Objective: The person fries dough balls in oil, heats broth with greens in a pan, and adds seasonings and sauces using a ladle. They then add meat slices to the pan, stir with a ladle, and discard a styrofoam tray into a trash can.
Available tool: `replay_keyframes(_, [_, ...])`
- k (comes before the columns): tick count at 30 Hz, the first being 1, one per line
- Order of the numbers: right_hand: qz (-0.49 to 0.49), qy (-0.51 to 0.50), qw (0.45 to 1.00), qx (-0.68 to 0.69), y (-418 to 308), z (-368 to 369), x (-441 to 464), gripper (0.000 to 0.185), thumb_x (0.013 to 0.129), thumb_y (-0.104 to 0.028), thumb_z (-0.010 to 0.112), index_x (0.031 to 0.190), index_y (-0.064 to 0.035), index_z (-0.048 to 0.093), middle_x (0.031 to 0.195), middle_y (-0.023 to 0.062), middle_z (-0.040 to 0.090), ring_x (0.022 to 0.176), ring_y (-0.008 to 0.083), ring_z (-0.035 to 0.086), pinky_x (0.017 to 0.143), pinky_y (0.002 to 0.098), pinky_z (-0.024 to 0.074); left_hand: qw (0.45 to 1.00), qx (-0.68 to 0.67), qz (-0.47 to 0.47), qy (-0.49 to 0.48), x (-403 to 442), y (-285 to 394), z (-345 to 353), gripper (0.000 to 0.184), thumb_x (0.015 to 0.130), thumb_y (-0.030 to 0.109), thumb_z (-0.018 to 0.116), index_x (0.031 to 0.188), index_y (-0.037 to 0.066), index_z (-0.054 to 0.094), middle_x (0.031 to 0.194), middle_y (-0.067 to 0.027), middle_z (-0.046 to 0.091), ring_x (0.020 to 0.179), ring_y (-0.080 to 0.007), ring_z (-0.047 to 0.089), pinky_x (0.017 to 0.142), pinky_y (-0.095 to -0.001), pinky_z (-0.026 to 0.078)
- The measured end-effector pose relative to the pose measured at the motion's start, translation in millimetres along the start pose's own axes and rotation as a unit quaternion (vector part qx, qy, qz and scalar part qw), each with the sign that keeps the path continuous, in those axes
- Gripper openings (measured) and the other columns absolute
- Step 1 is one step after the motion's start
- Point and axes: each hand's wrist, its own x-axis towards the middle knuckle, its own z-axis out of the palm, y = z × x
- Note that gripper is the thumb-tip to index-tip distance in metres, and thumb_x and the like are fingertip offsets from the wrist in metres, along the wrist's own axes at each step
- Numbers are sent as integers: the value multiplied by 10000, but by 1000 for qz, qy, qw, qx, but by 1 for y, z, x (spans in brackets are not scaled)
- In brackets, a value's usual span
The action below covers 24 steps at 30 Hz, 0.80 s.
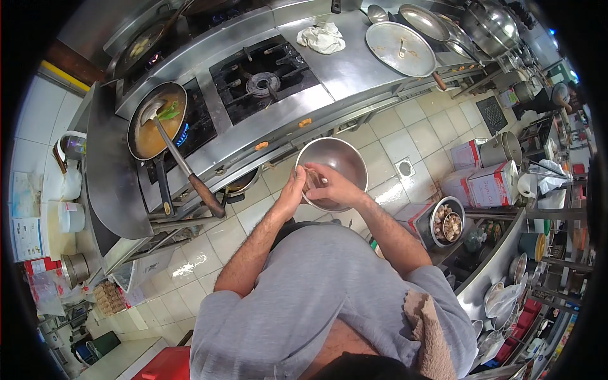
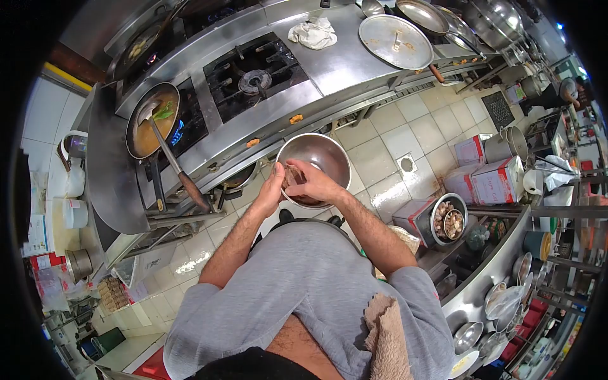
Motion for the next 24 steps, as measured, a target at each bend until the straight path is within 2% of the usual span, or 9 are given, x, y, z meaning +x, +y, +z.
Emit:
replay_keyframes(4, [0, -89, 991, 95, -8, 6, -1, 866, 650, -206, 747, 1344, -12, 267, 1230, 157, 453, 1155, 232, 436, 978, 343, 337, 1000, -13, -9, -7, 8, -7, -5, 784, 836, 664, 277, 1339, 62, 259, 1226, -133, 445, 1062, -234, 507, 830, -383, 470])
replay_keyframes(8, [25, -99, 993, 63, -9, 9, 2, 879, 627, -180, 768, 1336, -9, 277, 1222, 147, 459, 1162, 219, 425, 976, 339, 334, 998, -12, -24, 51, 1, 1, 2, 796, 834, 670, 261, 1313, 35, 287, 1202, -142, 461, 1046, -233, 522, 815, -369, 481])
replay_keyframes(10, [15, -98, 991, 89, -4, 9, 4, 780, 631, -140, 756, 1286, -30, 348, 1088, 110, 526, 995, 191, 509, 888, 307, 398, 997, -39, -51, 42, 4, -5, -1, 805, 825, 682, 251, 1261, 14, 353, 1160, -144, 492, 1025, -220, 540, 775, -354, 503])
replay_keyframes(13, [27, -87, 988, 124, -3, 8, 2, 715, 645, -155, 746, 1255, -29, 394, 1087, 90, 529, 987, 180, 513, 881, 300, 400, 997, -48, -39, 40, 6, -11, -5, 798, 819, 689, 252, 1209, 12, 413, 1122, -132, 516, 991, -204, 559, 721, -339, 521])
replay_keyframes(14, [35, -75, 986, 143, -4, 8, 2, 613, 662, -122, 694, 1213, -22, 445, 1063, 72, 540, 973, 172, 518, 872, 298, 406, 997, -55, -38, 36, 6, -11, -6, 792, 813, 697, 250, 1172, 20, 452, 1101, -121, 534, 970, -189, 566, 702, -342, 523])
replay_keyframes(18, [111, -53, 967, 222, -4, 0, 4, 519, 655, -25, 548, 1170, -13, 486, 1017, 77, 554, 902, 154, 536, 809, 288, 438, 997, -57, -30, 47, 1, -7, -6, 819, 804, 709, 247, 1237, 33, 411, 1113, -114, 540, 974, -191, 564, 737, -343, 510])
replay_keyframes(21, [125, -13, 943, 307, -1, -10, 6, 516, 654, -18, 536, 1168, -21, 489, 1005, 76, 553, 869, 151, 539, 787, 291, 445, 997, -47, -20, 54, 7, -15, -9, 814, 810, 699, 257, 1280, 43, 359, 1158, -111, 525, 1005, -197, 557, 780, -342, 496])
replay_keyframes(23, [99, 6, 959, 265, -1, -20, 7, 481, 682, -25, 514, 1162, -18, 494, 981, 80, 554, 881, 151, 534, 797, 293, 444, 997, -62, -7, 54, -2, 1, -4, 797, 815, 688, 276, 1275, 43, 363, 1135, -96, 537, 984, -173, 564, 768, -324, 500])
replay_keyframes(24, [39, 15, 991, 125, -7, -23, 7, 464, 695, -34, 506, 1159, -8, 493, 991, 97, 550, 904, 174, 535, 815, 300, 438, 996, -65, -17, 65, 0, -1, -7, 781, 818, 677, 306, 1269, 42, 363, 1116, -85, 544, 960, -150, 569, 759, -306, 502])
